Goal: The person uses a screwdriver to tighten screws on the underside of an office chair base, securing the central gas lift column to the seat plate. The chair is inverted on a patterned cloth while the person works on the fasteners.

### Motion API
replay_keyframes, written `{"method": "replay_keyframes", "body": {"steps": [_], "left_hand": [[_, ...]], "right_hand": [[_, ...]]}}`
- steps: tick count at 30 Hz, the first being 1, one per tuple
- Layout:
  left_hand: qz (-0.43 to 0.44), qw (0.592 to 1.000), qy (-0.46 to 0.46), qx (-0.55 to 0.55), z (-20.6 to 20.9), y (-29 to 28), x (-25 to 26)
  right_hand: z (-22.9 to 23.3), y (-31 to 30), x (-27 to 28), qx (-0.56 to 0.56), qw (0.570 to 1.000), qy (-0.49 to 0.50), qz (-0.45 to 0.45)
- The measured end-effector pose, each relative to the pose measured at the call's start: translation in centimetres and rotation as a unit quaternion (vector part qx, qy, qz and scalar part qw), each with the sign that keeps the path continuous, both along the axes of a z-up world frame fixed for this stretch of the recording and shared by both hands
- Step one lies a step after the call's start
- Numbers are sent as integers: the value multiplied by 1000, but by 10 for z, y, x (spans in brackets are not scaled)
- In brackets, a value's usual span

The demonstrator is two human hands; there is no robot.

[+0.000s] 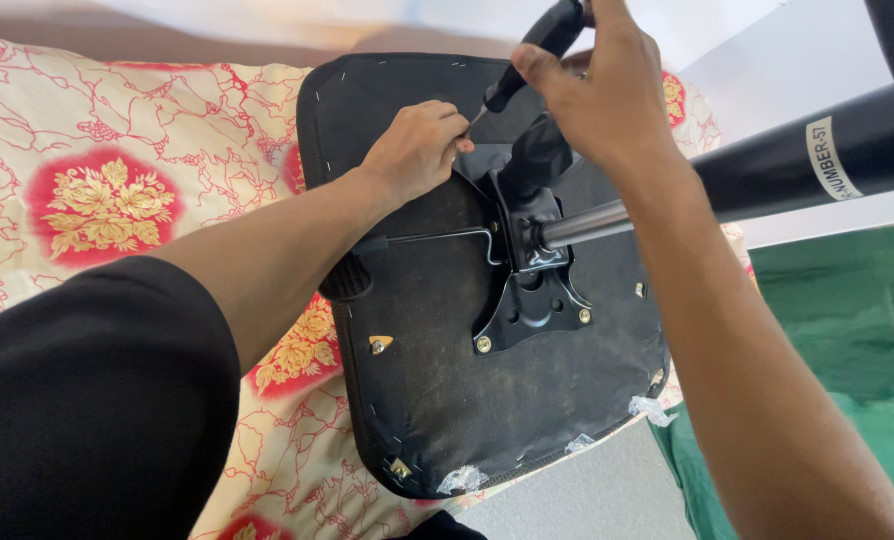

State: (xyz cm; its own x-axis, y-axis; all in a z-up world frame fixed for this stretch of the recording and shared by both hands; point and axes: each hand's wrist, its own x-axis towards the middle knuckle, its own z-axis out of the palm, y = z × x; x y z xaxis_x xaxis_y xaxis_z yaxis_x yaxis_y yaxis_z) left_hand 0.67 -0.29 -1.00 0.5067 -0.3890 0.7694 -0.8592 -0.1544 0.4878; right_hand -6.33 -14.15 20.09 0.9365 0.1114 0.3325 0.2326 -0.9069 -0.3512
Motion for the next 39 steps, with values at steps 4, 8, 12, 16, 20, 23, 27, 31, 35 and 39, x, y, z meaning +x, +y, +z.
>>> {"method": "replay_keyframes", "body": {"steps": [4, 8, 12, 16, 20, 23, 27, 31, 35, 39], "left_hand": [[-13, 1000, 10, 2, -2, -1, 4], [-24, 999, 31, 3, -5, -1, 5], [-25, 999, 22, 10, -5, -1, 6], [-34, 999, 27, 14, -4, -3, 3], [-20, 999, 27, 34, -2, 0, 2], [-24, 998, 44, 36, -2, 1, 2], [-18, 998, 39, 45, 1, 3, 1], [-20, 998, 45, 37, 4, 5, -2], [-18, 999, 40, 30, 6, 6, -4], [-15, 999, 41, 23, 4, 5, -3]], "right_hand": [[-13, -9, 8, 23, 998, -7, 57], [-33, -15, 10, 168, 978, 20, 125], [-46, -16, 8, 301, 944, 28, 132], [-53, -15, -3, 283, 949, -34, 134], [-57, 1, -2, 201, 966, -122, 111], [-61, 11, -4, 170, 968, -167, 82], [-61, 17, -4, 152, 968, -196, 49], [-59, 19, 0, 124, 968, -217, 9], [-59, 23, -2, 129, 965, -219, -62], [-64, 32, -8, 134, 953, -218, -161]]}}
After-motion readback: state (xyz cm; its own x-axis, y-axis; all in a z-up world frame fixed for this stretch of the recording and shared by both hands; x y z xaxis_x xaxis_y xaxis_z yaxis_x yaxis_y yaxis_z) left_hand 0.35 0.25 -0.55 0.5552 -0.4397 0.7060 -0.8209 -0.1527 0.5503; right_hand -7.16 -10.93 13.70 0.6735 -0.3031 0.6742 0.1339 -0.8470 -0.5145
